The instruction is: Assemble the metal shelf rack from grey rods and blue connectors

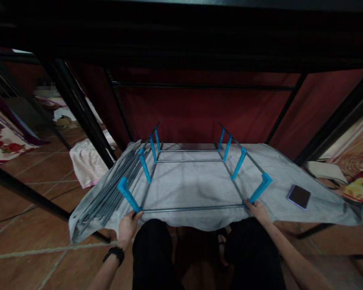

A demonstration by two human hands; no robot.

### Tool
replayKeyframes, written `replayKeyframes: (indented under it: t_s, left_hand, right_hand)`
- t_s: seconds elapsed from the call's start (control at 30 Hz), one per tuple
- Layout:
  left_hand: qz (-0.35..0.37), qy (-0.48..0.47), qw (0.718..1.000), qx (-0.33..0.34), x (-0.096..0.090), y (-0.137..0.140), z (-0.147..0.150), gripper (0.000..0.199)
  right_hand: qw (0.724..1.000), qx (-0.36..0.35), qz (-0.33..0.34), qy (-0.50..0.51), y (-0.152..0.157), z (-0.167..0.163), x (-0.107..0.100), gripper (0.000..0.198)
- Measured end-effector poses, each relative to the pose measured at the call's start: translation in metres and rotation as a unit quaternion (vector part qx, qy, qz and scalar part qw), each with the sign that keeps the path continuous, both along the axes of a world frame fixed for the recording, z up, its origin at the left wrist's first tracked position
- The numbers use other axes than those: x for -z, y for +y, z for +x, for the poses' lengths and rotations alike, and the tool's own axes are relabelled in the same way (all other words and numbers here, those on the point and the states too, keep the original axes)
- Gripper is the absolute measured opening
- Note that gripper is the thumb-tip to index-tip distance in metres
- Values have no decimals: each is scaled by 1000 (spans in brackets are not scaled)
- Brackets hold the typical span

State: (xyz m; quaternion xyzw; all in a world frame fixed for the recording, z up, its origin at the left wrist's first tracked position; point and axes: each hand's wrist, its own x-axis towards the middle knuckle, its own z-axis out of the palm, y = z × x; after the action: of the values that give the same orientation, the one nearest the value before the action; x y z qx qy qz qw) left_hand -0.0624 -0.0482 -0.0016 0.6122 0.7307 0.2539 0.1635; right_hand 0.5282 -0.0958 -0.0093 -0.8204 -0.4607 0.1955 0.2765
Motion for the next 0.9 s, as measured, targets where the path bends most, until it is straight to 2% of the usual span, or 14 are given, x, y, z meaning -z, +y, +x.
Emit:
replayKeyframes:
  t_s: [0.13,0.37,0.57,0.77,0.9]
  left_hand:
    - [-3,-20,999,32,-4,-1,-3,27]
    - [-16,-34,999,13,-6,-3,-2,17]
    - [-17,-31,999,7,-4,-3,-4,15]
    - [-18,-28,999,17,-9,-3,-6,26]
    - [-14,-26,999,19,-2,-1,-9,34]
  right_hand:
    - [999,-33,2,3,0,6,2,40]
    - [999,-34,-16,-21,2,18,18,47]
    - [998,-52,-32,-12,1,21,17,47]
    - [998,-52,-21,-20,1,20,18,47]
    - [999,-29,-23,-20,4,25,24,47]
